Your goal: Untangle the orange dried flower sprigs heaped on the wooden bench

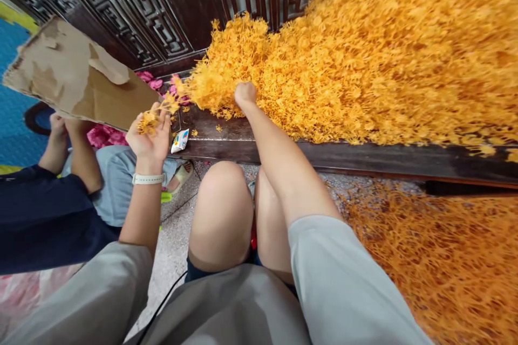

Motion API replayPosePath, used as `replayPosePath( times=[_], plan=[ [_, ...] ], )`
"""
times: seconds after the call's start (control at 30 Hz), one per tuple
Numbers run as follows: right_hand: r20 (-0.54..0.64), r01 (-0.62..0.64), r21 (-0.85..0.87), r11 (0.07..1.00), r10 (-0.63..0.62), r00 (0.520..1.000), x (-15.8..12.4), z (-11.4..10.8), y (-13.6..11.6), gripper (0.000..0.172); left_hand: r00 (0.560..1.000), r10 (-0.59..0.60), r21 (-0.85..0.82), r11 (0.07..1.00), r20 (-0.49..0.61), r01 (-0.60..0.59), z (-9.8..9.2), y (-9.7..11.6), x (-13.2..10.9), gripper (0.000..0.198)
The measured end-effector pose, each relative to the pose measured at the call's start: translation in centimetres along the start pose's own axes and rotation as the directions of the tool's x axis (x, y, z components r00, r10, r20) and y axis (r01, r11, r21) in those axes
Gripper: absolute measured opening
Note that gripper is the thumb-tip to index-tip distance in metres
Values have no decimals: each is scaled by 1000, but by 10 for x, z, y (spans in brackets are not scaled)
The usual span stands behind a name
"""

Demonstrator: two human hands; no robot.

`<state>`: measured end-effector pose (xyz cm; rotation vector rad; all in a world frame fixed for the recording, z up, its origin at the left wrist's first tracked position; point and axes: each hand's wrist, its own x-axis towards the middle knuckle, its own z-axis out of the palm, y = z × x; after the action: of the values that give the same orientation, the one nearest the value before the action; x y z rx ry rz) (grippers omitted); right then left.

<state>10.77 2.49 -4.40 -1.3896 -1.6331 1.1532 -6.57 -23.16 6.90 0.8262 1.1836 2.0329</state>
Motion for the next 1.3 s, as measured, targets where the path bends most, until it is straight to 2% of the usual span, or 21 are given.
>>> replayPosePath(
  times=[0.07,0.1,0.13,0.2,0.3,0.37,0.47,0.53,0.57,0.67,0.73,0.77,0.83,0.9,1.0,1.13,1.2,1.3],
  plan=[
    [-20,-208,236,949,218,976,-7,-9,-6,56,996,57,-52,997,-68,-60,-4,4,11,22],
    [2,-254,310,916,267,964,-10,-14,-8,53,993,80,-70,994,-88,-86,-5,7,16,22],
    [29,-249,328,911,254,967,-13,-17,-10,49,990,93,-83,991,-101,-102,-6,11,19,22],
    [70,-157,273,949,143,987,-19,-23,-11,39,992,76,-103,991,-103,-86,-4,14,23,21],
    [78,26,123,992,-35,996,-27,-25,-12,30,997,14,-123,992,-74,-23,8,8,24,21],
    [86,145,25,989,-147,985,-33,-28,-12,27,997,-7,-133,991,-71,-3,19,0,24,22],
    [170,304,-54,951,-291,941,-46,-31,-19,27,996,-61,-139,989,-71,50,35,-9,23,25],
    [217,435,-49,899,-415,883,-55,-30,-28,39,994,-102,-116,989,-35,97,43,-12,22,25],
    [239,512,-35,858,-490,838,-59,-28,-33,47,993,-118,-98,988,-6,117,47,-12,22,25],
    [379,707,36,706,-664,644,-72,-13,-49,73,982,-160,-50,985,97,165,56,-13,24,26],
    [511,758,74,649,-677,530,-80,-2,-56,81,972,-171,-6,985,158,174,60,-14,26,28],
    [569,770,75,634,-661,489,-84,3,-58,82,971,-164,28,986,177,162,62,-14,28,30],
    [646,782,35,623,-611,458,-89,9,-60,80,972,-136,114,987,193,116,64,-13,30,36],
    [685,779,-47,625,-548,481,-90,11,-58,79,973,-115,189,979,198,78,66,-9,32,45],
    [681,725,-177,665,-449,578,-85,9,-53,82,977,-82,239,970,198,33,67,0,31,51],
    [627,654,-285,700,-380,680,-72,5,-46,76,983,31,269,960,178,-79,67,9,22,39],
    [612,629,-336,701,-345,711,-69,6,-45,70,982,51,315,943,181,-107,68,9,12,32],
    [592,599,-402,692,-302,747,-69,11,-46,69,985,72,358,925,159,-125,69,9,-6,32]
  ],
)
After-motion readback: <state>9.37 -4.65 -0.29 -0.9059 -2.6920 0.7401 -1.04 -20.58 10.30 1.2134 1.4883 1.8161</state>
